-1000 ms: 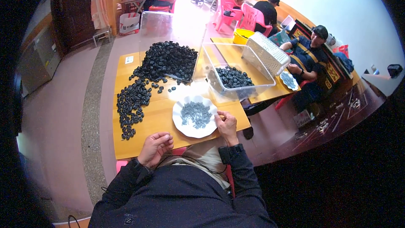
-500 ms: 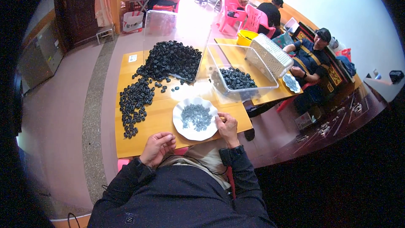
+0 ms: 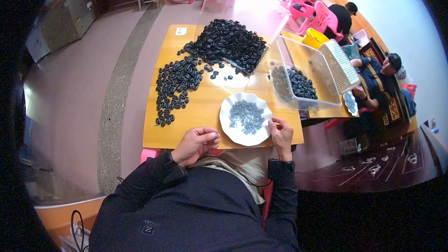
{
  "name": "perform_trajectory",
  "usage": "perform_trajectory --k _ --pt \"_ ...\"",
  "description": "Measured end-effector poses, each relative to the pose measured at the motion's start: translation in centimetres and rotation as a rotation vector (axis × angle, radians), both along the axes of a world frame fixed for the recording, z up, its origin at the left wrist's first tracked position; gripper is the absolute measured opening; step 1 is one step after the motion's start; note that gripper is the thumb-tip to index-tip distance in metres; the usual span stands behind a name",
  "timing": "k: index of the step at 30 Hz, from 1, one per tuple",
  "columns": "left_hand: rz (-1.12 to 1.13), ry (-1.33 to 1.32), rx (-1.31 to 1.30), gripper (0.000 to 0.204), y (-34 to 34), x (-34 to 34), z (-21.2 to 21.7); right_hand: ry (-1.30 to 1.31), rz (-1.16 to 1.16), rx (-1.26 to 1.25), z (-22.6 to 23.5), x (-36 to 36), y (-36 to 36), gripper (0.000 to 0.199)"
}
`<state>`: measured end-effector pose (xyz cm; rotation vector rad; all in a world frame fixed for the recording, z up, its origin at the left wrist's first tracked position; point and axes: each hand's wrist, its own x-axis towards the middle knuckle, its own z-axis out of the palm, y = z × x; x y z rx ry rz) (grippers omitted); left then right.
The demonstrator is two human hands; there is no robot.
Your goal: The person picks up a black plastic cord lock and a metal spring by hand, inserts the spring into the cord lock, and places the assembled piece back onto the table. This process is repeated for several more cord locks and springs.
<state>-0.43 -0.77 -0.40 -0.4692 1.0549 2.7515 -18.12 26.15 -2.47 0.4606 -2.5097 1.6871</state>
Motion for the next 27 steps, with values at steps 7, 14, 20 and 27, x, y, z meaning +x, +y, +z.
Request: perform_trajectory --k 7,14,20,27 --pt "-0.01 -0.02 0.038 0.014 -0.7 0.2 0.3 0.242 -0.025 0.192 5.0 0.7 -3.1 0.017" --pt "0.014 -0.019 0.013 0.015 -1.5 -0.1 0.5 0.249 0.322 0.231 9.2 -0.7 -12.1 0.014" --pt "0.076 0.03 -0.056 0.015 -2.1 -0.9 0.3 0.492 0.428 0.511 7.3 -7.0 -18.1 0.016" --pt "0.143 0.061 -0.104 0.016 -2.5 -1.7 -0.3 0.507 0.463 0.823 6.2 -10.8 -23.7 0.027"
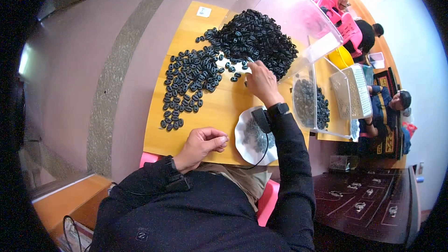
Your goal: The person picks up a black plastic cord lock and a metal spring by hand, inserts the spring into the cord lock, and places the assembled piece back onto the table. This process is repeated for several more cord locks and springs.
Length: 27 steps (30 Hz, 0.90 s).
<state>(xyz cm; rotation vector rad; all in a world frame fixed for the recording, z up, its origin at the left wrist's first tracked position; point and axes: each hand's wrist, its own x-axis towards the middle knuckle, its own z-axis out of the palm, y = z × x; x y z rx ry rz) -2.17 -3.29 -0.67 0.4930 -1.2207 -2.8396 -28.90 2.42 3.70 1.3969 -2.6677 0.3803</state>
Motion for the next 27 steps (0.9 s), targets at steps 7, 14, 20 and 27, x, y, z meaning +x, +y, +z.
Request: perform_trajectory --k 7,14,20,27 --pt "0.029 -0.056 -0.039 0.016 -0.4 -0.8 0.4 -0.035 0.031 0.235 0.1 -0.9 -1.7 0.031" --pt "0.025 -0.068 0.002 0.017 -0.8 -0.8 0.3 -0.046 0.044 0.157 -0.1 -2.2 -1.9 0.031" --pt "0.027 -0.079 0.014 0.018 -1.3 -0.9 0.4 -0.102 0.138 0.133 0.4 -2.7 -2.8 0.033" --pt "0.018 -0.082 0.02 0.018 -0.9 -0.9 0.1 -0.04 0.154 0.134 0.0 -2.2 -3.7 0.033"
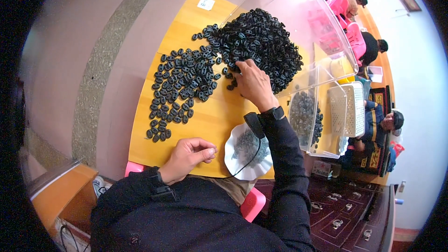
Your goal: The person picks up a black plastic cord lock and a metal spring by hand, inserts the spring into the cord lock, and places the assembled piece back onto the table. This process is repeated for several more cord locks and springs.
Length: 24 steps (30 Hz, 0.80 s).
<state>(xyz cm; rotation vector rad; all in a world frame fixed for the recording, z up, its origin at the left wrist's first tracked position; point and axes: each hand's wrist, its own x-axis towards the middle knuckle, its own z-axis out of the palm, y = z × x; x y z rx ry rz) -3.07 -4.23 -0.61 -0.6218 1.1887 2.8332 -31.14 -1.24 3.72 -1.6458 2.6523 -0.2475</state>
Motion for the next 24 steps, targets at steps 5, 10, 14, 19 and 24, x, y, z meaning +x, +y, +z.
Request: perform_trajectory --k 5,10,14,19,24 --pt "-0.009 0.001 -0.007 0.018 0.3 0.1 0.0 -0.068 0.0 -0.1 -0.1 -0.1 0.0 0.027" --pt "-0.032 0.004 -0.018 0.017 0.5 0.4 0.1 -0.046 0.005 -0.075 -0.1 0.3 -0.6 0.024" --pt "-0.027 0.007 0.001 0.017 0.4 0.4 0.1 -0.073 -0.01 0.031 0.3 0.4 -0.6 0.024" --pt "-0.046 0.02 -0.001 0.017 0.4 0.7 0.0 -0.071 -0.029 0.056 0.9 1.1 -0.9 0.024" --pt "-0.054 0.02 -0.022 0.018 0.1 1.0 0.5 -0.126 -0.012 0.005 0.7 0.2 0.0 0.024"
